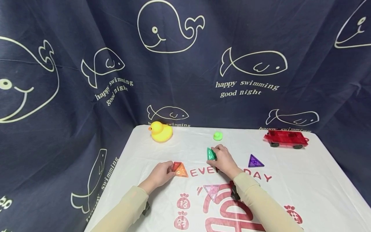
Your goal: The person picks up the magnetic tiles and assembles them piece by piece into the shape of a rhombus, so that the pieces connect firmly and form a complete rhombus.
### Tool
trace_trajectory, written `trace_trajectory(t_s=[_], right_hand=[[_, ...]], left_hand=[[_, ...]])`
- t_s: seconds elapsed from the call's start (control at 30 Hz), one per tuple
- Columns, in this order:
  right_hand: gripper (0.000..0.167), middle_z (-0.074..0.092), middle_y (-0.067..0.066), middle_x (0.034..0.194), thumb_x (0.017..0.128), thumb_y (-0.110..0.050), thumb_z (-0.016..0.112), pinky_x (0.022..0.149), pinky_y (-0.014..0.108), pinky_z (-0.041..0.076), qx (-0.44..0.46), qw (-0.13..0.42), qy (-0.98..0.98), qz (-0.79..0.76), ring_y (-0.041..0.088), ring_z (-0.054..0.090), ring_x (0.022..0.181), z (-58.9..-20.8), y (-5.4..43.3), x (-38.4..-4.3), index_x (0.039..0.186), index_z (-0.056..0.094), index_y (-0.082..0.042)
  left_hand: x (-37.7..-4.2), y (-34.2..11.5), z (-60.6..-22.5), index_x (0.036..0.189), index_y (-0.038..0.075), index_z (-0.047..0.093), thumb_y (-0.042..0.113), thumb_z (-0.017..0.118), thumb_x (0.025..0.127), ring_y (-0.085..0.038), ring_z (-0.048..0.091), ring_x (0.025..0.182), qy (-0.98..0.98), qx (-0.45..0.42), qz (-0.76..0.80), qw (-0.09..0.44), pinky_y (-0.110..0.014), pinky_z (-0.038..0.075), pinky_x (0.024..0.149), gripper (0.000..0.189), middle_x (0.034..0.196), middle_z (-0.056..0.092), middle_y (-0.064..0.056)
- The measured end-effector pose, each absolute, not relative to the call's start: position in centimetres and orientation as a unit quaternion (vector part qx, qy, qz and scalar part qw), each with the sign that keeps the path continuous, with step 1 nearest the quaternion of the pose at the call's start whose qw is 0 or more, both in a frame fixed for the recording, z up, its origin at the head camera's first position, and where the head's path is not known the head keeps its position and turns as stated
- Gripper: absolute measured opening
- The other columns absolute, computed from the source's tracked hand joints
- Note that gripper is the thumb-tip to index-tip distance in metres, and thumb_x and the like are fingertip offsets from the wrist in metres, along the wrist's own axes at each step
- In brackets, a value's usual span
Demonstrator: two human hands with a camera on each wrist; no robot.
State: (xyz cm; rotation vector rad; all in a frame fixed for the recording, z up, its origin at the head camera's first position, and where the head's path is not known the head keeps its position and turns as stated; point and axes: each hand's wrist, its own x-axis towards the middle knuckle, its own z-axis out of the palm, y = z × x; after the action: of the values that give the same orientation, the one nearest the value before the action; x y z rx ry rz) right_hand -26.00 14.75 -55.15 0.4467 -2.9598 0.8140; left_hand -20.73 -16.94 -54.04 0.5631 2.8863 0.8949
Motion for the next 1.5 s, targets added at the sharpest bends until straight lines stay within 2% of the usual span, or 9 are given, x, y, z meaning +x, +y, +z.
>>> trace_trajectory(t_s=[0.2,0.47,0.7,1.0,1.33,1.5], right_hand=[[0.066,0.056,0.019,0.123,0.085,-0.023,0.089,0.096,0.050,0.051,0.138,0.021,-0.947,0.289,0.031,0.057,0.107,-55.0,15.2,-25.8,0.136,0.062,0.007],[0.051,0.063,0.018,0.120,0.088,-0.012,0.085,0.098,0.051,0.052,0.144,0.029,-0.943,0.300,0.032,0.063,0.109,-54.7,16.2,-25.3,0.132,0.064,0.002],[0.042,0.065,0.010,0.107,0.090,-0.008,0.081,0.092,0.048,0.054,0.130,0.019,-0.943,0.305,0.025,0.064,0.098,-54.4,16.9,-24.8,0.128,0.066,0.001],[0.024,0.065,0.007,0.098,0.092,-0.007,0.079,0.082,0.042,0.056,0.141,0.025,-0.946,0.292,0.019,0.061,0.085,-54.2,17.4,-24.4,0.114,0.073,0.002],[0.007,0.065,0.002,0.087,0.093,-0.012,0.078,0.076,0.040,0.053,0.133,0.004,-0.952,0.274,0.017,0.057,0.077,-54.1,17.5,-24.5,0.096,0.074,-0.007],[0.013,0.059,0.000,0.078,0.091,-0.009,0.079,0.068,0.037,0.048,0.156,0.018,-0.949,0.274,0.017,0.051,0.070,-54.1,17.1,-24.2,0.083,0.069,-0.010]], left_hand=[[-20.8,-17.0,-54.3,0.082,0.014,0.056,0.008,0.079,0.091,-0.009,0.046,0.062,0.941,0.177,0.287,0.040,-0.028,0.039,0.058,0.026,0.066,0.050,0.008],[-21.0,-17.0,-54.5,0.082,0.014,0.056,0.007,0.079,0.090,-0.009,0.046,0.062,0.940,0.178,0.289,0.037,-0.028,0.039,0.059,0.026,0.066,0.050,0.008],[-20.9,-17.1,-54.5,0.082,0.015,0.057,0.008,0.079,0.091,-0.009,0.046,0.062,0.940,0.174,0.290,0.040,-0.028,0.040,0.058,0.025,0.067,0.051,0.008],[-20.9,-17.0,-54.4,0.083,0.015,0.057,0.009,0.079,0.091,-0.009,0.047,0.062,0.941,0.168,0.291,0.045,-0.027,0.040,0.058,0.024,0.067,0.052,0.008],[-20.8,-17.0,-54.4,0.082,0.014,0.057,0.007,0.079,0.090,-0.008,0.046,0.062,0.938,0.177,0.295,0.037,-0.027,0.040,0.058,0.025,0.066,0.051,0.008],[-20.7,-17.0,-54.3,0.081,0.011,0.057,0.004,0.080,0.089,-0.009,0.045,0.061,0.935,0.186,0.299,0.028,-0.027,0.039,0.058,0.025,0.066,0.051,0.007]])
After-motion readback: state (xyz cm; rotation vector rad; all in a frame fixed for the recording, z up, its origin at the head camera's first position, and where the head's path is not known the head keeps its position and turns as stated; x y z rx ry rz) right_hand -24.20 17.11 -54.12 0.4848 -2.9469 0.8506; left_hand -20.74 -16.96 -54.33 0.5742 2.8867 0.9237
